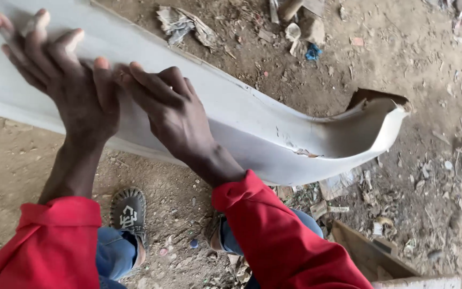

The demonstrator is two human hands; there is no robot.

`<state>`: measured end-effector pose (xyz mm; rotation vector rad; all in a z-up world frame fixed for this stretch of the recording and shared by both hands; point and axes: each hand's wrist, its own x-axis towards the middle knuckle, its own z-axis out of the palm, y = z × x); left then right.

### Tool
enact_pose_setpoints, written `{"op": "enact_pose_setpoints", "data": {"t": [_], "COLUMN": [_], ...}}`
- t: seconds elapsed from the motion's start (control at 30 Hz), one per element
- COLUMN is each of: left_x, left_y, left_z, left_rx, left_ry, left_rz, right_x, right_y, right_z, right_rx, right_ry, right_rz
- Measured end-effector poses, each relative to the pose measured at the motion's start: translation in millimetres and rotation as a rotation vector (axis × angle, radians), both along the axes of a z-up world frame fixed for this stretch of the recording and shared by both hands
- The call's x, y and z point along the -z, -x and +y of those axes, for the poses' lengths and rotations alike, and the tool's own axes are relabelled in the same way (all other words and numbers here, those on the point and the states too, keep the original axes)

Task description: Sanding a car bumper with sandpaper to prepare it for painting

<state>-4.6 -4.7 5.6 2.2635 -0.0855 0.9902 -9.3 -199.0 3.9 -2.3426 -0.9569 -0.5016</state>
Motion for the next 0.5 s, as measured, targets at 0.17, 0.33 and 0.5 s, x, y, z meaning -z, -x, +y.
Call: {"op": "enact_pose_setpoints", "data": {"t": [0.17,0.33,0.5], "left_x": [6,9,12], "left_y": [-2,-7,-10], "left_z": [5,3,12], "left_rx": [-0.044,-0.013,-0.019], "left_ry": [-0.013,0.024,-0.011], "left_rz": [-0.014,0.012,-0.040], "right_x": [-45,-21,-57], "right_y": [49,64,29], "right_z": [-55,-102,-13], "right_rx": [0.082,0.080,0.194], "right_ry": [-0.220,0.070,-0.264], "right_rz": [0.648,-0.161,0.492]}}
